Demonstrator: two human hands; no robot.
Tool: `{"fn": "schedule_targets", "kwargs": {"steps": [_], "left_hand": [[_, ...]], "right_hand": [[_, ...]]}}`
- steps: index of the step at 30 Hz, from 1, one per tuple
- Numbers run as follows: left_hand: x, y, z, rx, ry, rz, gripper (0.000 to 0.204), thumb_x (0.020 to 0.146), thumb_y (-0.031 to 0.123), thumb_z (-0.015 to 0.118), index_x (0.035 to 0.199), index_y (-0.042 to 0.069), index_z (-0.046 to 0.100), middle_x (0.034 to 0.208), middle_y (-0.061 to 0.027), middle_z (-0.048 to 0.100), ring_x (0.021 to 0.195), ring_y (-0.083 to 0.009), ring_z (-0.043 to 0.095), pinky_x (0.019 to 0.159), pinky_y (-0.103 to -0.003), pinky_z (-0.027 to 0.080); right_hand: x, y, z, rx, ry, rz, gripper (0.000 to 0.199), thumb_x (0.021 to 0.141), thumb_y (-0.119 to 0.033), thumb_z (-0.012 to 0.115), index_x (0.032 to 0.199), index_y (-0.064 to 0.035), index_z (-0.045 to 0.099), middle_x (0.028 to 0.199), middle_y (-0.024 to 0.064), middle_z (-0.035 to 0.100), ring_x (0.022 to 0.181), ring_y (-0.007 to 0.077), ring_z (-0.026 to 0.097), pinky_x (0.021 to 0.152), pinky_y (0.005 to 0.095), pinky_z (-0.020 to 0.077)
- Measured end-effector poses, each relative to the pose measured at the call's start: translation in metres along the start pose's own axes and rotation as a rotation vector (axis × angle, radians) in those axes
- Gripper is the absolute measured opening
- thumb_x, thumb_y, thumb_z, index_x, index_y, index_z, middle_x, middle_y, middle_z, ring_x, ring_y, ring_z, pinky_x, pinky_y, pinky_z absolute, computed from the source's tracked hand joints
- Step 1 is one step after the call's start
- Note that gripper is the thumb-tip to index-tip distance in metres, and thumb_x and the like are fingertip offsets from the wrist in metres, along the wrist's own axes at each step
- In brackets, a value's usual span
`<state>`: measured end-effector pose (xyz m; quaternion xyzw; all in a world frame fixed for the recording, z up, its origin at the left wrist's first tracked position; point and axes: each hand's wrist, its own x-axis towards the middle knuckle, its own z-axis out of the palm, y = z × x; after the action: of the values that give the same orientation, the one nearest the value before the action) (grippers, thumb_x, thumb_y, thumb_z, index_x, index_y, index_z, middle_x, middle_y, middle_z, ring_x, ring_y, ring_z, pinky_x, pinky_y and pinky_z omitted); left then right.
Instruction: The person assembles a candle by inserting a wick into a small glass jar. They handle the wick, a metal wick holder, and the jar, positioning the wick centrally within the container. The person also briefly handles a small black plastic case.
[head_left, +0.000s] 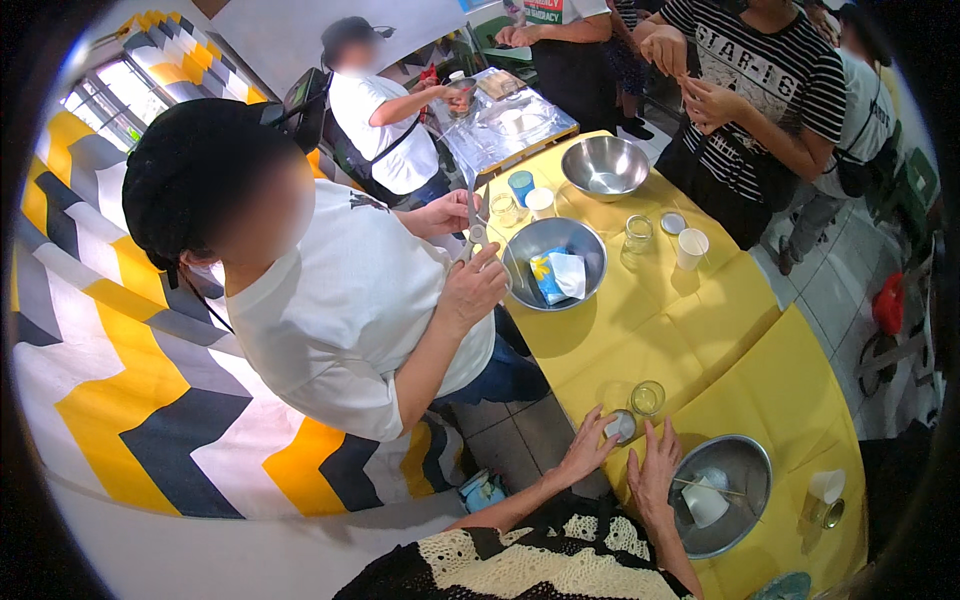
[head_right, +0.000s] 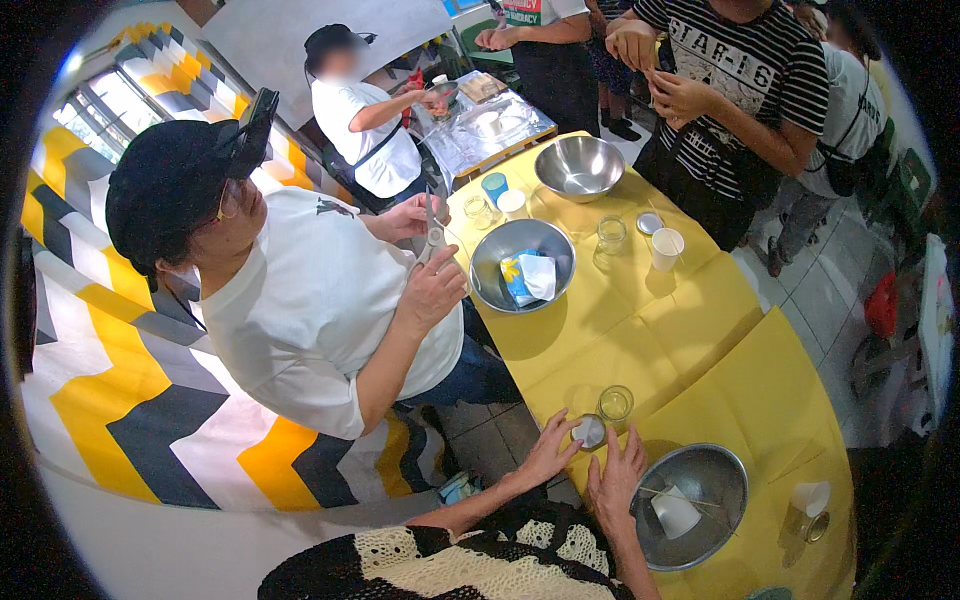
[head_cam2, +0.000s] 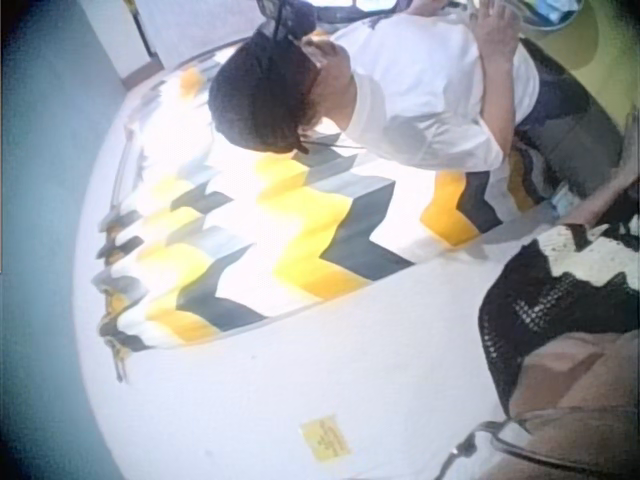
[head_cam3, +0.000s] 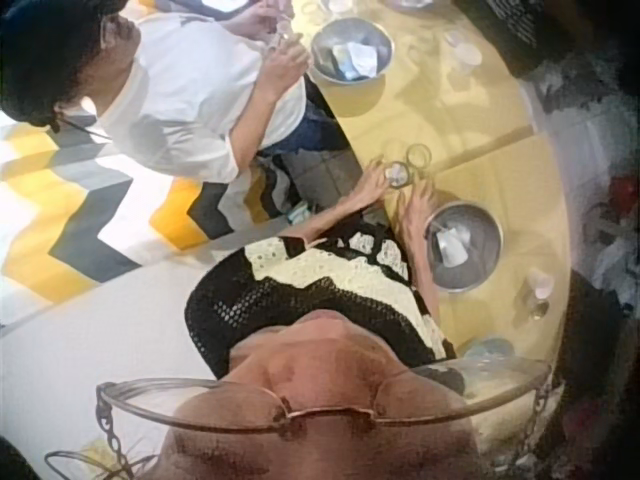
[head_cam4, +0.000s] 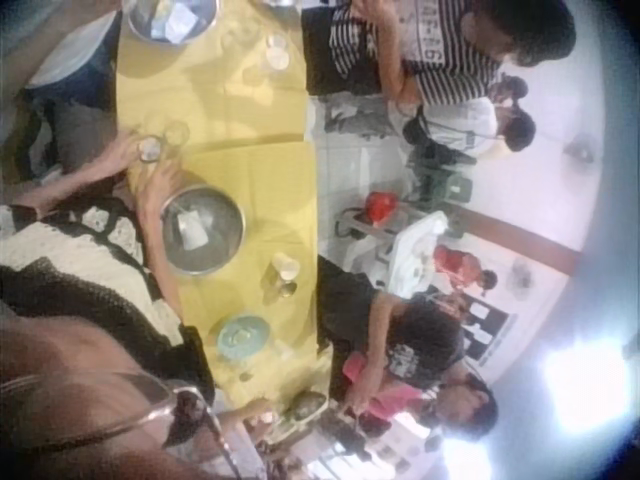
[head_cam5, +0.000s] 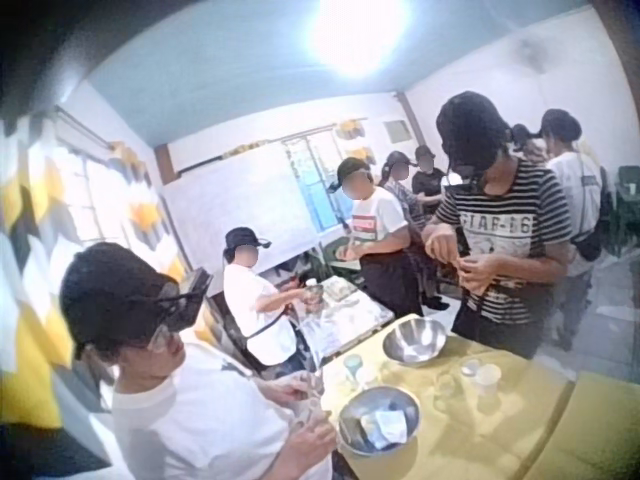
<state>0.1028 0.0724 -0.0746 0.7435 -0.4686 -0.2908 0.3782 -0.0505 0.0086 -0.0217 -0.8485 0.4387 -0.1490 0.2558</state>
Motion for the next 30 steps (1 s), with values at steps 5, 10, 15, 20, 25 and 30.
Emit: {"fn": "schedule_targets", "kwargs": {"steps": [5, 10, 15, 20, 25, 30], "left_hand": [[-0.001, -0.010, 0.005, 0.008, 0.002, 0.028, 0.044, 0.091, 0.025, 0.059, 0.126, 0.003, 0.047, 0.136, -0.0274, 0.036, 0.126, -0.0425, 0.039, 0.104, -0.044, 0.035], [-0.005, -0.027, 0.017, -0.025, -0.078, 0.025, 0.044, 0.090, 0.024, 0.059, 0.127, 0.003, 0.046, 0.136, -0.0255, 0.037, 0.126, -0.0410, 0.038, 0.104, -0.043, 0.035], [-0.007, -0.032, 0.023, 0.010, -0.100, 0.044, 0.046, 0.089, 0.024, 0.059, 0.127, 0.002, 0.046, 0.135, -0.0240, 0.039, 0.125, -0.0395, 0.039, 0.103, -0.042, 0.035], [-0.008, -0.026, 0.015, 0.022, -0.073, 0.026, 0.045, 0.089, 0.024, 0.059, 0.126, 0.001, 0.046, 0.134, -0.0229, 0.040, 0.125, -0.0382, 0.040, 0.103, -0.042, 0.035], [-0.009, -0.023, 0.012, 0.003, -0.053, 0.034, 0.044, 0.089, 0.024, 0.060, 0.124, 0.001, 0.047, 0.131, -0.0222, 0.043, 0.123, -0.0381, 0.042, 0.102, -0.042, 0.036], [-0.009, -0.026, 0.015, 0.007, -0.046, 0.094, 0.041, 0.089, 0.022, 0.060, 0.123, 0.001, 0.048, 0.131, -0.0220, 0.043, 0.122, -0.0380, 0.043, 0.102, -0.041, 0.036]], "right_hand": [[-0.007, 0.022, -0.010, -0.227, 0.077, 0.051, 0.054, 0.082, -0.019, 0.060, 0.132, -0.0068, 0.045, 0.142, 0.0251, 0.029, 0.130, 0.0457, 0.027, 0.107, 0.0580, 0.0211], [-0.013, 0.045, -0.004, -0.216, 0.138, 0.073, 0.053, 0.080, -0.016, 0.059, 0.130, -0.0061, 0.046, 0.142, 0.0256, 0.029, 0.133, 0.0459, 0.023, 0.108, 0.0582, 0.0185], [-0.016, 0.048, 0.000, -0.187, 0.131, 0.044, 0.051, 0.078, -0.014, 0.060, 0.126, -0.0036, 0.048, 0.144, 0.0262, 0.027, 0.134, 0.0466, 0.021, 0.108, 0.0578, 0.0184], [-0.017, 0.043, -0.002, -0.165, 0.106, 0.027, 0.049, 0.076, -0.013, 0.061, 0.123, -0.0026, 0.050, 0.144, 0.0265, 0.026, 0.135, 0.0470, 0.019, 0.108, 0.0578, 0.0184], [-0.020, 0.046, 0.000, -0.157, 0.123, 0.019, 0.047, 0.076, -0.013, 0.060, 0.121, -0.0022, 0.052, 0.144, 0.0260, 0.026, 0.136, 0.0471, 0.018, 0.108, 0.0579, 0.0182], [-0.020, 0.048, 0.007, -0.109, 0.144, 0.028, 0.048, 0.073, -0.004, 0.059, 0.120, -0.0023, 0.052, 0.145, 0.0247, 0.026, 0.136, 0.0466, 0.018, 0.109, 0.0572, 0.0190]]}}
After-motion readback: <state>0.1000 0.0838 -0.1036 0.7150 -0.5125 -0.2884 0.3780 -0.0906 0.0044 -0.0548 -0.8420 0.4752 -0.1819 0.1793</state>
